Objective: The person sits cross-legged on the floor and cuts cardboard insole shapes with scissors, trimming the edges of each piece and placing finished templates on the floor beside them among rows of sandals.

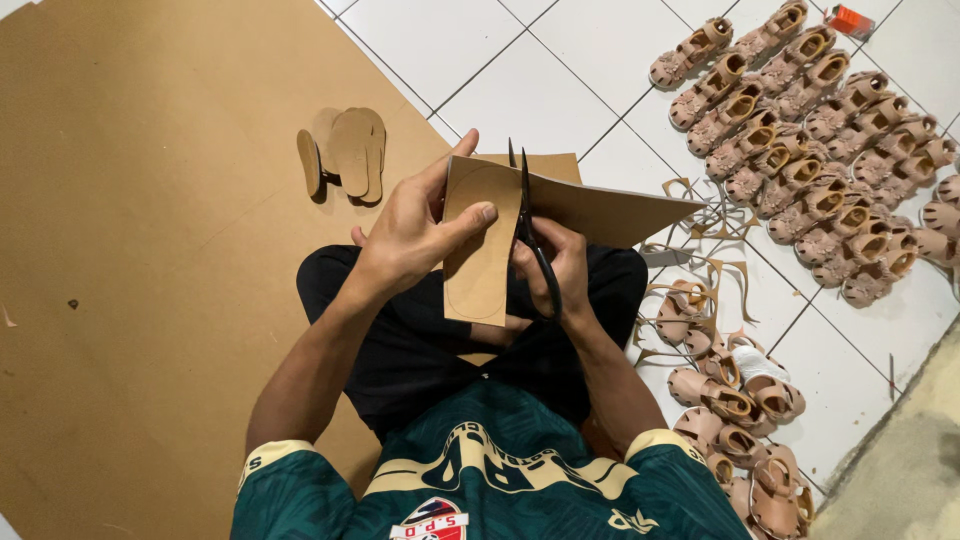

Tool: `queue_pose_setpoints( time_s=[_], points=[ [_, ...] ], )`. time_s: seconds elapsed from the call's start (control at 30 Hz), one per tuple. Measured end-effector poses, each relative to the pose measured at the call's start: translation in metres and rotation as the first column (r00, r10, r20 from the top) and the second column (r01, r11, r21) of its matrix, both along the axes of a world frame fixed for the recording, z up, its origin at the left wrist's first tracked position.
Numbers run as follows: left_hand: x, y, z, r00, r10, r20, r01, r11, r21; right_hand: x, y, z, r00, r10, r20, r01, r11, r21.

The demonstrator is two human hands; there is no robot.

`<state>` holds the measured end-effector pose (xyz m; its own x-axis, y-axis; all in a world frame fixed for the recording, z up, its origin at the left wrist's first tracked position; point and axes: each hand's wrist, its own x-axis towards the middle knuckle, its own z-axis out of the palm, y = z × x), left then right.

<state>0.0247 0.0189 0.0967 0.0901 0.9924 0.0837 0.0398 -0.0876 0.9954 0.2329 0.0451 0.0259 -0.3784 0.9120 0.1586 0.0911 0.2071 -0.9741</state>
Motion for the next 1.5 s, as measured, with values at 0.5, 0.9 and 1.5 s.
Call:
queue_pose_setpoints(
  time_s=[0.5, 0.9, 1.5],
  points=[
    [-0.016, 0.011, 0.014, 0.963, -0.085, -0.255, 0.08, 0.996, -0.031, 0.007, -0.006, 0.013, 0.997, -0.007, 0.073, 0.007, 1.0, 0.007],
    [0.025, 0.011, -0.074, 0.96, 0.231, 0.159, -0.278, 0.862, 0.423, -0.029, 0.004, -0.007, 0.989, -0.127, -0.075, 0.118, 0.986, -0.114],
    [0.06, 0.007, -0.032, 0.636, 0.336, 0.695, -0.451, 0.892, -0.019, -0.043, 0.008, -0.004, 0.998, -0.021, -0.063, 0.024, 0.998, 0.051]
  ],
)
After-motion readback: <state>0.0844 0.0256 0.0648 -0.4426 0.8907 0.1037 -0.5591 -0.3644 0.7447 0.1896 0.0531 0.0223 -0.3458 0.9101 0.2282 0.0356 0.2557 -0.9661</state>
